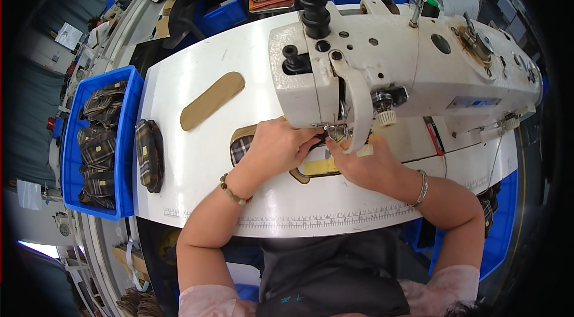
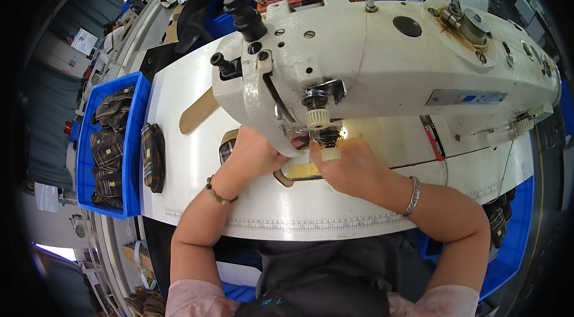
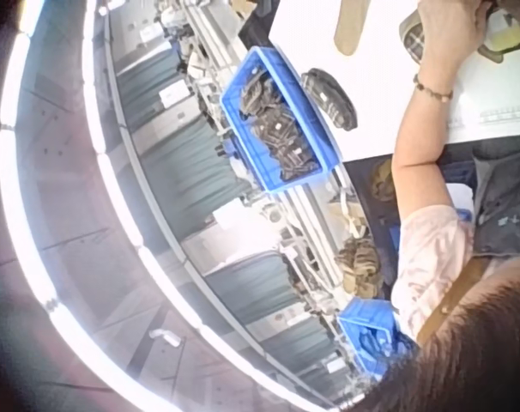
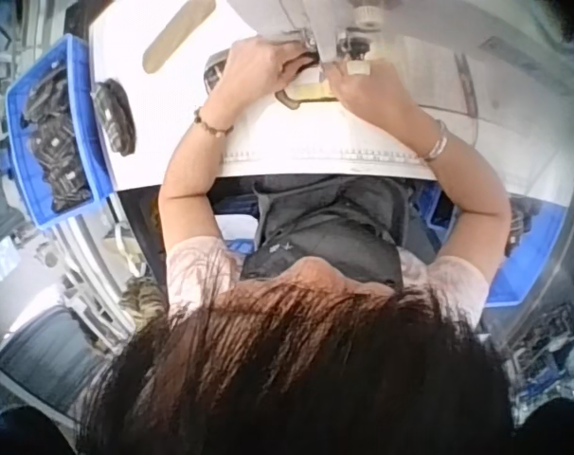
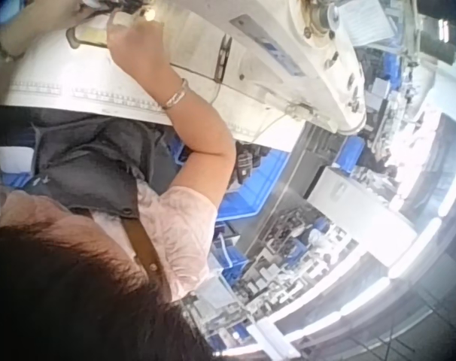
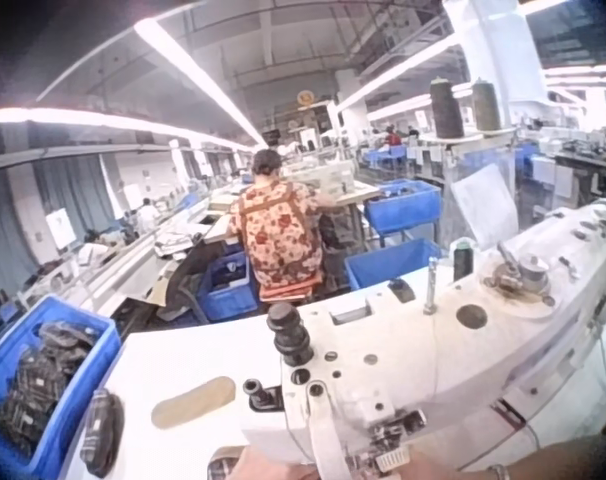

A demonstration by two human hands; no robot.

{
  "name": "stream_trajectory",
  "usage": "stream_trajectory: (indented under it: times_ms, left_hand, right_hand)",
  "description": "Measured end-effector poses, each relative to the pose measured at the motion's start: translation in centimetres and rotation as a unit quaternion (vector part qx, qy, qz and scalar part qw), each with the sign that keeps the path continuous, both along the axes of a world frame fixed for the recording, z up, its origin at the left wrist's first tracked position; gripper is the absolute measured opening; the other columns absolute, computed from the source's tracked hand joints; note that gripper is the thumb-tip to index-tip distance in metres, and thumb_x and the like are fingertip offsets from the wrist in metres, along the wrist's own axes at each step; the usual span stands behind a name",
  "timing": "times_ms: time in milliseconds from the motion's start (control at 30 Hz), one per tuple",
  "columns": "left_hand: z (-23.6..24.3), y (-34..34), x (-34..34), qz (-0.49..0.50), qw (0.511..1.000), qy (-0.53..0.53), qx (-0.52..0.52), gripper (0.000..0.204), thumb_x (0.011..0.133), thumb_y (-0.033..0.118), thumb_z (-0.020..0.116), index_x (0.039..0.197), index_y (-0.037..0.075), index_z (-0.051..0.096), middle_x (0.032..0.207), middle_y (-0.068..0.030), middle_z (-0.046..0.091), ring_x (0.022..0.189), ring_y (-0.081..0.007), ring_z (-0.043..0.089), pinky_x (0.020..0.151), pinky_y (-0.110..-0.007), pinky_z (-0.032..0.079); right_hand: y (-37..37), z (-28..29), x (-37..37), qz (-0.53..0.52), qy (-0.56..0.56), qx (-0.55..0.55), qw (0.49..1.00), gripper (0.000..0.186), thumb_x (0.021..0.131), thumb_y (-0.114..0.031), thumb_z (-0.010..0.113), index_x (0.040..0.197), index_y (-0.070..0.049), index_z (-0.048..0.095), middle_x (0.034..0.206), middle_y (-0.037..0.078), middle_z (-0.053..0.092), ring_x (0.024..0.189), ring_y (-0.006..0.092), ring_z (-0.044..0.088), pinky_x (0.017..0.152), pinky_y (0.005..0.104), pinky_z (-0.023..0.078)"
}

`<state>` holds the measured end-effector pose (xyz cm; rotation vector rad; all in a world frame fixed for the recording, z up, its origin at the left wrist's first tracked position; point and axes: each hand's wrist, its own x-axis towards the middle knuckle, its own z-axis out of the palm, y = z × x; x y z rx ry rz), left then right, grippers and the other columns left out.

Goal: The person aligns a fabric pouch with a base panel and sews them together along the edges using a sewing machine.

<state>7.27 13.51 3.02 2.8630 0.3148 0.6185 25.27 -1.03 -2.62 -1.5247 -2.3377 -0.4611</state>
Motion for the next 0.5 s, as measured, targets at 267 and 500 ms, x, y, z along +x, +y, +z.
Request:
stream_trajectory:
  times_ms: [267,500]
  left_hand:
    - [-0.6,-0.1,0.2,0.025,0.999,-0.009,-0.021,0.017,0.076,0.017,0.077,0.092,0.013,0.079,0.072,-0.0076,0.069,0.066,-0.0263,0.067,0.058,-0.036,0.053]
    - [0.0,-0.3,0.1,0.055,0.998,0.019,-0.038,0.024,0.073,0.018,0.080,0.096,0.014,0.077,0.088,-0.0064,0.070,0.082,-0.0294,0.066,0.069,-0.041,0.052]
  right_hand:
    - [-0.3,1.1,-0.9,-0.012,0.034,0.026,0.999,0.044,0.074,-0.010,0.065,0.117,0.000,0.069,0.060,0.008,0.061,0.051,0.0231,0.062,0.044,0.0369,0.046]
    - [-0.7,2.7,-1.6,-0.039,0.047,-0.064,0.996,0.044,0.072,-0.009,0.065,0.114,0.000,0.070,0.056,0.006,0.060,0.045,0.0218,0.058,0.041,0.0365,0.043]
